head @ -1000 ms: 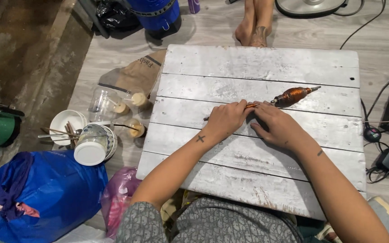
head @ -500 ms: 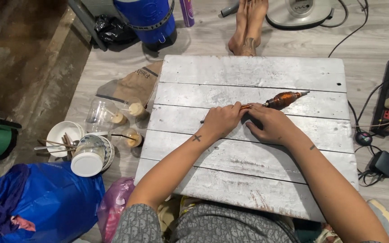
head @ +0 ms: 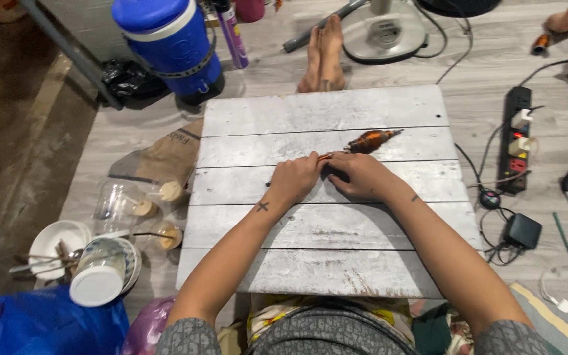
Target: Winding copper wire around a motor armature on a wooden surface while sitting on the floor.
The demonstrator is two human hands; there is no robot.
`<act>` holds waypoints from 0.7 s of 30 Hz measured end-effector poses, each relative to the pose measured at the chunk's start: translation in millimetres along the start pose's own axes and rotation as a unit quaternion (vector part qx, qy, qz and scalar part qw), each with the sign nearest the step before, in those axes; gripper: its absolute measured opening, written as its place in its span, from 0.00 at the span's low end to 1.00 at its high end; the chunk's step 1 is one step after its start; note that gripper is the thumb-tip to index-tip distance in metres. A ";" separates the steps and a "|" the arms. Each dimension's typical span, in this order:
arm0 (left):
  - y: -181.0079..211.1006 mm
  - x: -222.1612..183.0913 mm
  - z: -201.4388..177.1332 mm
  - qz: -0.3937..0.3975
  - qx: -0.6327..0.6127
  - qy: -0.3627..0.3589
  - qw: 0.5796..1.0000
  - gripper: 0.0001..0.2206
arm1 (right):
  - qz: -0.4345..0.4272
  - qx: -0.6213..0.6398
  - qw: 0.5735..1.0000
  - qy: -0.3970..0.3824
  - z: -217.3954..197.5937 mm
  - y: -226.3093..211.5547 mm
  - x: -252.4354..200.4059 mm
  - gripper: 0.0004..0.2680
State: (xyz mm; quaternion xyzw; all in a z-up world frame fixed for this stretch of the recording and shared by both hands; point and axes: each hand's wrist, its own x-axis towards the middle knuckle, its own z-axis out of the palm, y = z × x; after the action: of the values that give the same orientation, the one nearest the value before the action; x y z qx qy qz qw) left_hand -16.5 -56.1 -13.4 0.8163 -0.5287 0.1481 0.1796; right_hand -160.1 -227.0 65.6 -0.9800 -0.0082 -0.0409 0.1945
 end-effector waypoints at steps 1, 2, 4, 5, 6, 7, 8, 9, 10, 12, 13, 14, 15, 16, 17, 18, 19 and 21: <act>-1.3 1.8 3.4 -0.004 0.002 -0.007 1.000 0.18 | -0.012 -0.001 1.000 -0.001 -2.8 -1.9 -1.6 0.16; -1.9 5.0 6.9 -0.007 0.004 -0.015 1.000 0.18 | -0.023 -0.002 1.000 -0.001 -6.7 -2.8 -3.0 0.15; -3.6 0.3 13.8 -0.003 0.003 -0.021 1.000 0.19 | -0.069 -0.037 0.996 0.034 0.2 11.9 -13.0 0.12; -7.4 0.6 16.5 -0.018 0.012 -0.025 0.999 0.20 | -0.133 -0.069 0.987 0.061 2.5 20.1 -14.5 0.10; -7.9 4.3 18.5 -0.002 0.008 -0.023 1.000 0.20 | -0.120 -0.075 0.987 0.070 -7.3 1.6 -28.3 0.10; -8.6 2.2 20.4 -0.009 0.024 -0.026 0.999 0.20 | -0.211 -0.037 0.963 0.161 -15.0 -19.5 -40.6 0.03; -10.0 0.0 22.8 -0.015 0.039 -0.029 0.999 0.20 | -0.299 0.000 0.921 0.248 -21.5 -41.0 -51.8 0.06; -4.3 -0.4 15.2 -0.012 0.035 -0.031 0.999 0.20 | -0.294 -0.002 0.923 0.247 -63.1 -89.4 -69.2 0.06; 1.4 -0.6 7.9 -0.005 0.041 0.024 0.999 0.18 | -0.347 0.076 0.914 0.197 -100.5 -136.7 -96.6 0.03; 5.8 -1.6 -2.0 0.009 0.043 0.077 0.996 0.17 | -0.388 0.151 0.897 0.150 -136.9 -183.0 -144.0 0.08; 6.9 -1.3 -1.9 0.004 0.041 0.082 0.996 0.16 | -0.405 0.143 0.893 0.134 -141.6 -181.9 -154.2 0.07; 7.7 -0.8 -1.9 -0.002 0.040 0.088 0.995 0.16 | -0.422 0.136 0.889 0.118 -146.3 -181.1 -164.3 0.07; 9.4 -2.0 -2.7 0.003 0.035 0.088 0.996 0.16 | -0.416 0.133 0.891 0.120 -150.8 -176.0 -176.0 0.07; 10.8 -3.5 -3.9 -0.004 0.030 0.079 0.996 0.16 | -0.444 0.124 0.883 0.092 -155.3 -171.7 -187.8 0.08; 9.5 -3.0 -6.9 -0.009 0.027 0.072 0.997 0.17 | -0.472 0.114 0.872 0.067 -158.7 -168.0 -198.9 0.09; 10.1 -0.7 -7.0 -0.001 0.026 0.074 0.997 0.17 | -0.468 0.109 0.874 0.071 -150.1 -150.1 -215.9 0.09; 9.3 -0.9 -7.3 0.007 0.029 0.080 0.996 0.16 | -0.322 0.095 0.914 0.227 -141.2 -132.1 -231.3 0.05; 7.1 0.2 -8.2 0.014 0.032 0.088 0.995 0.15 | -0.155 0.084 0.916 0.360 -152.5 -86.1 -259.6 0.03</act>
State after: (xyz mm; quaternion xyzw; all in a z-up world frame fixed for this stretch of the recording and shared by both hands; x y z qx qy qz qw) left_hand -23.4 -55.2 -5.0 0.7982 -0.5168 0.2389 0.1968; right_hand -433.4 -205.8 217.1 -0.8654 -0.0927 -0.4202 0.2568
